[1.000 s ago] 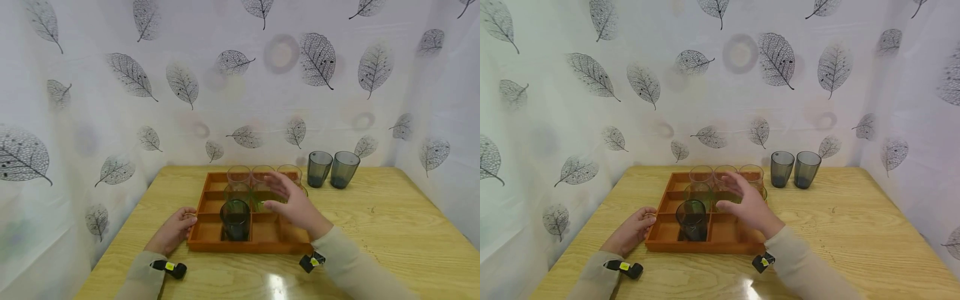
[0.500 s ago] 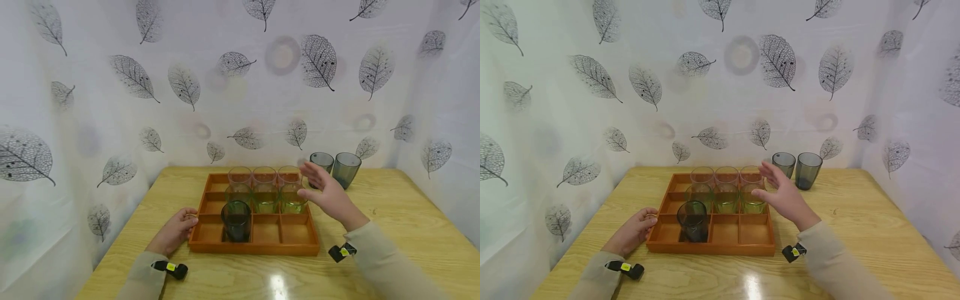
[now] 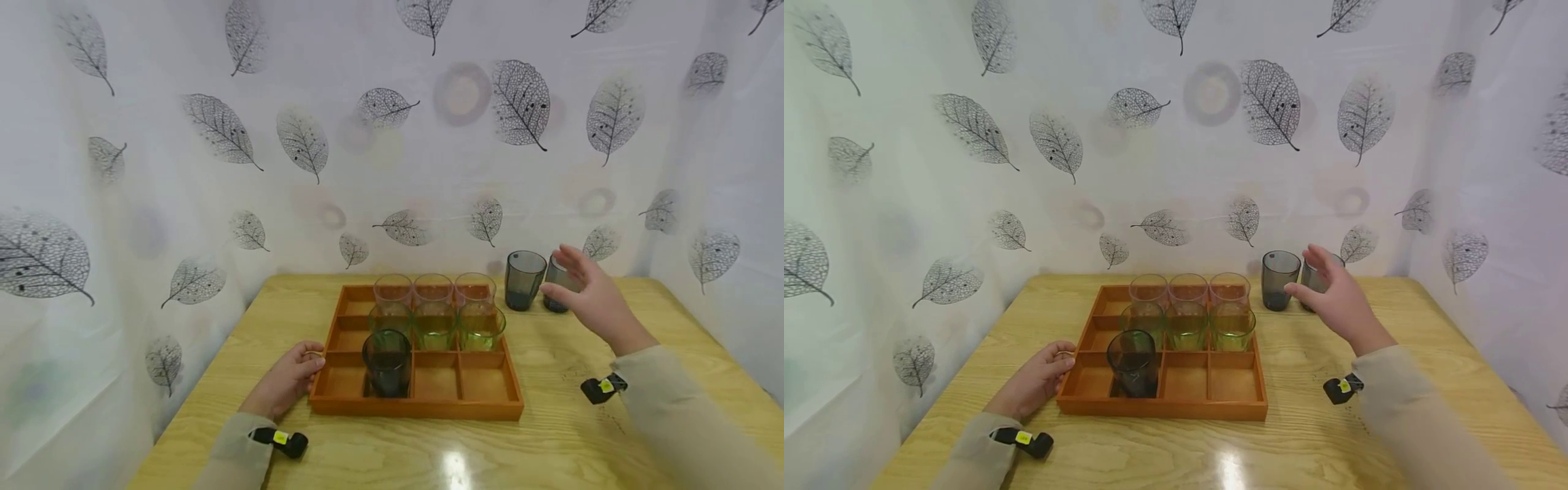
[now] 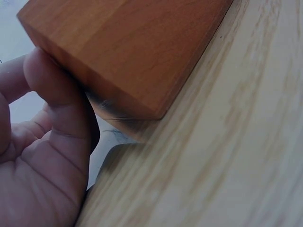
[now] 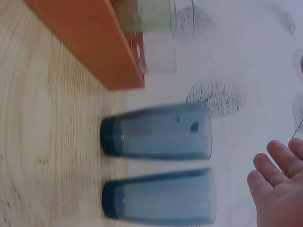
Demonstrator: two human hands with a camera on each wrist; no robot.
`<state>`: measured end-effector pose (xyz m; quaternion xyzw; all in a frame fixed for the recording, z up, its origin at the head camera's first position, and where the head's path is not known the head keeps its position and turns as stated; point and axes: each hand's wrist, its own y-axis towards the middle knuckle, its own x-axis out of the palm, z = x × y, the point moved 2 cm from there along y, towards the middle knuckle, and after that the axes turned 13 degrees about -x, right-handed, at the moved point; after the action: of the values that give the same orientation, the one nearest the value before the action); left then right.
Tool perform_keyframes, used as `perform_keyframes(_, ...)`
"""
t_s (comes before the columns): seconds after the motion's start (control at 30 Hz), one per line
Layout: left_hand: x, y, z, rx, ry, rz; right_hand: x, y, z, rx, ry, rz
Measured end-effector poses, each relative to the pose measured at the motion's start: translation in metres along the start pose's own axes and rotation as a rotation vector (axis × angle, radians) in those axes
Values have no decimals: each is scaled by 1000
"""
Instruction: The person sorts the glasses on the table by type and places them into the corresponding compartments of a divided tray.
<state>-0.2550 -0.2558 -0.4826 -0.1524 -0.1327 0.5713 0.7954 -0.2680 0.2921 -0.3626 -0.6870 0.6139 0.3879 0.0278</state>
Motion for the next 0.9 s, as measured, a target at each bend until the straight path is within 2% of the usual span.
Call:
perform_keyframes(0.17, 0, 0, 0, 2, -4, 1, -17, 2, 21, 59, -27, 42)
perform_keyframes(0.4, -1, 1, -1, -3, -3, 8, -27, 5, 50, 93, -24, 88)
perform_keyframes(0.67, 0, 1, -1, -16, 1, 18, -26, 13, 75, 138, 11, 95)
perform_keyframes(0.9, 1, 0, 0, -17, -6, 11, -14, 19, 102, 168, 81, 122)
